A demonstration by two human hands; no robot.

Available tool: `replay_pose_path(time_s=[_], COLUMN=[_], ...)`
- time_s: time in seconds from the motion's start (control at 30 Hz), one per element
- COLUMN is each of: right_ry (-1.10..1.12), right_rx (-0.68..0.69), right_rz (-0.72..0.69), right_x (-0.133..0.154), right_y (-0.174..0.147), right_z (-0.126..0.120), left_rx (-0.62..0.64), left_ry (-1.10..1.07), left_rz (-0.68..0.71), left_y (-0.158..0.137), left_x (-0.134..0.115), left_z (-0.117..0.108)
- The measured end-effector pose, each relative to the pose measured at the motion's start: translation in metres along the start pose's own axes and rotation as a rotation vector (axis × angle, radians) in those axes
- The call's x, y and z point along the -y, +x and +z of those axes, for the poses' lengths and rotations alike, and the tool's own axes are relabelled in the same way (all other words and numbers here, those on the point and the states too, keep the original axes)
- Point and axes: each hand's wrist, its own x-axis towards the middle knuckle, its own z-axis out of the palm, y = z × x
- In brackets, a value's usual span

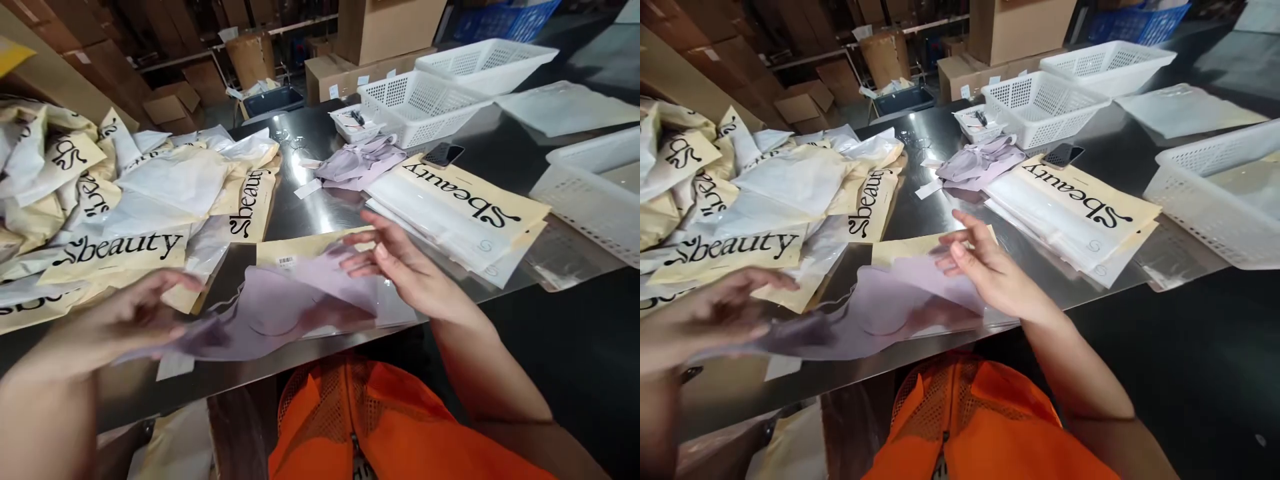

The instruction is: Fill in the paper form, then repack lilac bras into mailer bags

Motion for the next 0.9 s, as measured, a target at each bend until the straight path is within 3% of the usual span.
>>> replay_pose_path(time_s=[0.03, 0.07, 0.17, 0.27, 0.37, 0.47, 0.53, 0.6, 0.67, 0.73, 0.83, 0.9], right_ry=[-0.010, -0.037, -0.096, -0.122, -0.237, -0.532, -0.773, -0.954, -1.068, -1.107, -0.926, -0.754], right_rx=[-0.044, -0.145, -0.441, -0.589, -0.656, -0.526, -0.246, 0.115, 0.351, 0.347, 0.059, -0.034], right_rz=[-0.061, -0.125, -0.199, -0.060, 0.062, 0.035, -0.062, -0.143, -0.110, 0.060, 0.321, 0.356], right_x=[0.005, 0.009, 0.003, -0.020, -0.047, -0.063, -0.066, -0.066, -0.066, -0.068, -0.076, -0.085], right_y=[0.003, 0.003, -0.012, -0.040, -0.063, -0.068, -0.062, -0.052, -0.041, -0.035, -0.035, -0.040], right_z=[0.005, 0.005, -0.022, -0.057, -0.065, -0.042, -0.020, -0.002, 0.008, 0.007, -0.006, -0.011], left_rx=[0.130, 0.152, 0.061, -0.064, -0.203, -0.327, -0.335, -0.257, -0.194, -0.186, -0.209, -0.192], left_ry=[-0.011, -0.059, -0.162, -0.189, -0.066, 0.216, 0.422, 0.588, 0.689, 0.730, 0.717, 0.695], left_rz=[0.087, 0.188, 0.358, 0.294, 0.216, 0.350, 0.548, 0.697, 0.768, 0.782, 0.729, 0.657], left_y=[0.008, 0.017, 0.040, 0.055, 0.049, 0.024, 0.007, 0.001, 0.006, 0.020, 0.048, 0.064], left_x=[-0.018, -0.034, -0.050, -0.027, 0.012, 0.045, 0.059, 0.069, 0.073, 0.074, 0.070, 0.067], left_z=[0.008, 0.016, 0.030, 0.033, 0.043, 0.076, 0.109, 0.145, 0.178, 0.203, 0.228, 0.239])
